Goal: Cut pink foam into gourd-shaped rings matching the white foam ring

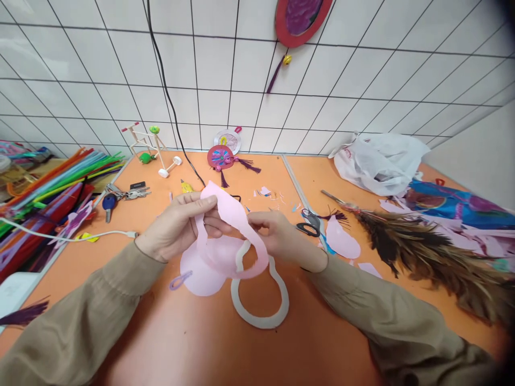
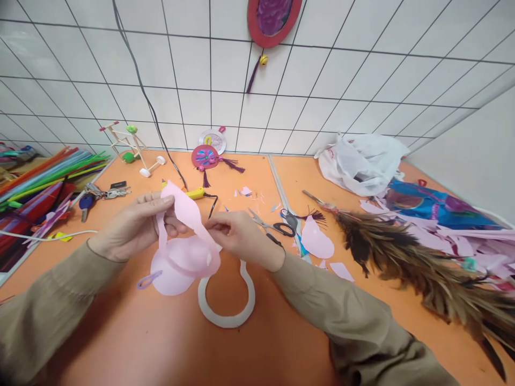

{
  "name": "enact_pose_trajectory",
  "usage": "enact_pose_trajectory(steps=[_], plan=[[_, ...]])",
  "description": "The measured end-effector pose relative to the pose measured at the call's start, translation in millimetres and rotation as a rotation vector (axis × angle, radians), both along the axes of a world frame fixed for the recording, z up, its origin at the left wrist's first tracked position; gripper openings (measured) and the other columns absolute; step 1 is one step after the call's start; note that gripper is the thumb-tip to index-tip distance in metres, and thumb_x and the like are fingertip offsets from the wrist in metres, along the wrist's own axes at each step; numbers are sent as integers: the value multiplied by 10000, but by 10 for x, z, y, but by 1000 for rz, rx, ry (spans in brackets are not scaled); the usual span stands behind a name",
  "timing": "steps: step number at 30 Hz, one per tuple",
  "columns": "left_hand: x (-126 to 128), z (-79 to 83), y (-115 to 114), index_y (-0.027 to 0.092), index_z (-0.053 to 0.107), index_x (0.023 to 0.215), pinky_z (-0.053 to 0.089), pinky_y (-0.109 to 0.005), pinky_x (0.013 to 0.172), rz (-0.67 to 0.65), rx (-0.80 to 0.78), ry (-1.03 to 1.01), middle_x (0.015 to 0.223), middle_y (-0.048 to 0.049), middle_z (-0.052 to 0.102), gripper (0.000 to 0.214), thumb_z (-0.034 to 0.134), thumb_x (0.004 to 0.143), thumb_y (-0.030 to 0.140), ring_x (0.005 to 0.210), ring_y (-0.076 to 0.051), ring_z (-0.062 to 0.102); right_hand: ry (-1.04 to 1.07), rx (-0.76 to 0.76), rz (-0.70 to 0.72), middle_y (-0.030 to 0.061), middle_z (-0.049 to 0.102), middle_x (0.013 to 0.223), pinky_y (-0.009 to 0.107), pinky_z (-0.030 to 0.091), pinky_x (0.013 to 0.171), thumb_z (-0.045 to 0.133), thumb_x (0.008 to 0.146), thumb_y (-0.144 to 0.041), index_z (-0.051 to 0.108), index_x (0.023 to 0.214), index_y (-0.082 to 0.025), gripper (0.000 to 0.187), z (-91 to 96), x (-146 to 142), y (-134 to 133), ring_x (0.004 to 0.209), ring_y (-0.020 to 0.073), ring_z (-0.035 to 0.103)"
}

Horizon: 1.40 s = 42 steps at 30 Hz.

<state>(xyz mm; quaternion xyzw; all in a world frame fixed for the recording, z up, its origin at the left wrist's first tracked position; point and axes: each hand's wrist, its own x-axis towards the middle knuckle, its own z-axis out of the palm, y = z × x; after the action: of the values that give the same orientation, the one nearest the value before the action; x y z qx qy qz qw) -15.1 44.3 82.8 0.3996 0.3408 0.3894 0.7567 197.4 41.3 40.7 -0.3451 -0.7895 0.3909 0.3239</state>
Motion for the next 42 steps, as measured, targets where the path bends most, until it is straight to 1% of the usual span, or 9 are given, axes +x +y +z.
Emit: enact_pose_trajectory(steps=[3,6,10,15,21,32,35,38,42], plan=[[-2,-22,2,96,714,673,525,-212,547,-72,-9,11,635,-101,731,216,723,789,277,550,-154,684,-162,238,206,44,696,862,259,502,652,558,780,-64,681,850,-185,187,-24,-12,-69,767,156,628],[14,-81,-4,95,734,697,524,-213,579,-105,-29,79,661,-112,745,212,704,802,276,594,-158,699,-283,318,236,73,687,1005,261,506,658,582,734,-28,685,888,-193,249,-31,-7,-101,832,172,633],[36,-129,-14,104,754,719,526,-228,590,-137,-56,147,666,-117,745,218,714,788,307,634,-175,707,-154,63,68,13,662,725,239,480,597,521,845,-132,638,741,-177,164,-7,34,-21,648,125,590],[61,-133,-25,108,734,706,527,-233,598,-155,-61,165,690,-122,745,253,757,749,356,654,-182,707,100,-271,14,15,606,627,234,471,552,459,929,-423,579,646,-160,405,76,51,34,567,108,557],[96,-156,-50,117,720,708,522,-236,589,-137,-37,202,656,-106,738,281,801,704,386,620,-173,694,118,-325,-24,-31,519,547,217,437,511,635,813,-377,504,586,-176,330,97,-20,-44,520,93,509],[85,-195,-20,110,728,671,496,-201,540,-12,-5,219,610,-106,737,187,749,765,271,529,-139,665,100,-305,-24,-2,597,615,246,479,567,584,841,-352,590,670,-162,256,94,50,25,579,116,574],[28,-119,12,99,733,712,513,-197,548,42,-18,190,619,-112,741,154,724,787,232,552,-152,687,-61,-146,-50,10,640,673,249,454,574,544,839,-235,621,710,-165,166,114,104,61,610,124,587],[-18,-45,34,92,711,662,501,-165,497,5,-66,113,578,-114,722,162,722,781,201,511,-139,674,-447,54,19,-10,631,621,245,349,514,564,806,-145,645,735,-188,116,88,159,70,545,121,533],[47,-106,-1,86,706,655,493,-144,464,-84,-129,59,611,-117,726,164,724,779,193,462,-107,640,-821,158,-3,5,618,641,268,229,476,678,772,-234,615,851,-195,109,-12,184,37,544,155,503]])
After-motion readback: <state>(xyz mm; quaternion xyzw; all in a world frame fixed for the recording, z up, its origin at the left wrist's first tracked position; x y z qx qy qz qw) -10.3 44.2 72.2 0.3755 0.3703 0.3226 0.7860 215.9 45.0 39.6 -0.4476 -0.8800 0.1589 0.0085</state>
